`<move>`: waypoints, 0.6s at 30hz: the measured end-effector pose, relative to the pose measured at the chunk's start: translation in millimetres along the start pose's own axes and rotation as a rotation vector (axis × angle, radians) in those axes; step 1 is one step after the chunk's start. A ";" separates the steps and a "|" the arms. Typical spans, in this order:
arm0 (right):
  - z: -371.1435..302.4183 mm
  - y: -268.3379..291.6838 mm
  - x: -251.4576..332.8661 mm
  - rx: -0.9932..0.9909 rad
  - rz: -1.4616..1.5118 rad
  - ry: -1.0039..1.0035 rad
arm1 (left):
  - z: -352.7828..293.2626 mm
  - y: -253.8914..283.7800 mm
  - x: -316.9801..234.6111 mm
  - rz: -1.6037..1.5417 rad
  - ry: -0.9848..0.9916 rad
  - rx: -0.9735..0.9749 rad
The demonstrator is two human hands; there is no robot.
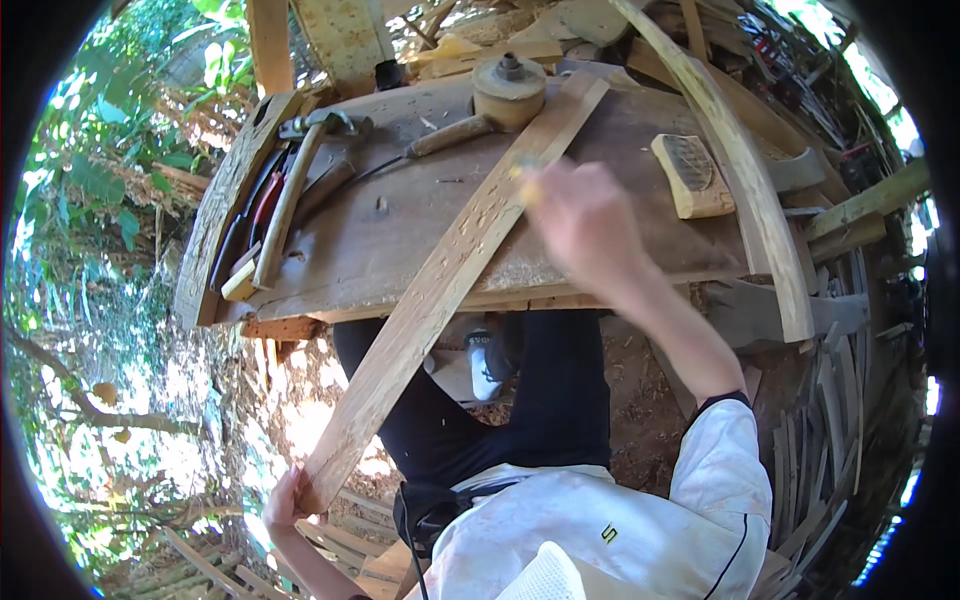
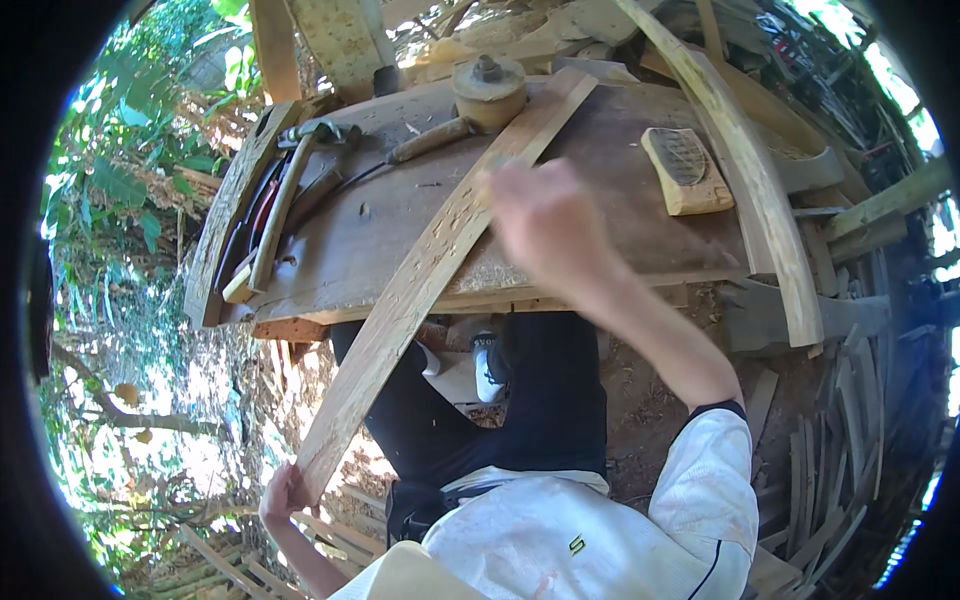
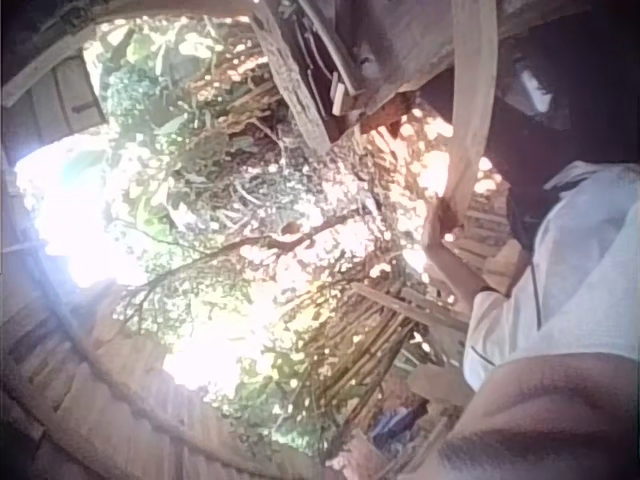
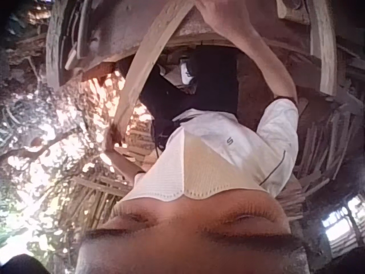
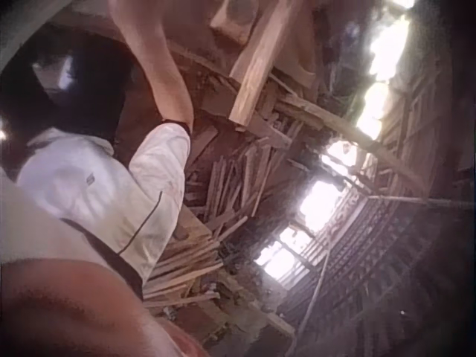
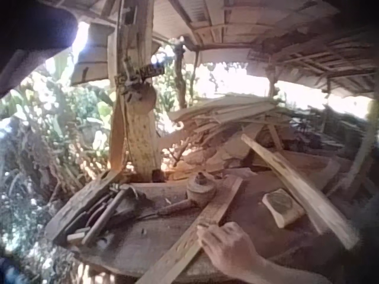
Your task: The person smooths a long wooden plank by hand, then uses a brush to sweep away sawdust. Finally, they use a hammer to tap a nail into the plank.
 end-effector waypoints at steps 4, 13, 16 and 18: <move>-16.2 -2.5 112.9 0.034 0.310 0.372 | 9.8 14.2 6.8 0.091 -0.015 0.139; -2.3 -1.0 166.3 -0.014 0.761 0.284 | 8.4 2.7 18.7 0.112 -0.006 -0.104; -14.1 11.8 195.3 0.121 0.687 0.406 | 6.7 7.6 30.1 0.073 0.024 -0.095; -35.3 3.7 233.6 0.037 0.813 0.511 | 8.9 -5.4 20.8 0.043 0.028 -0.079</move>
Point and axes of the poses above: each hand's wrist, its own z-axis towards the middle knuckle, its own y-axis out of the back of the hand, x = y × z, the point moved 1 cm from there along z, towards the middle knuckle, and after that the axes turned 6 degrees about y, right-handed, at the moved point
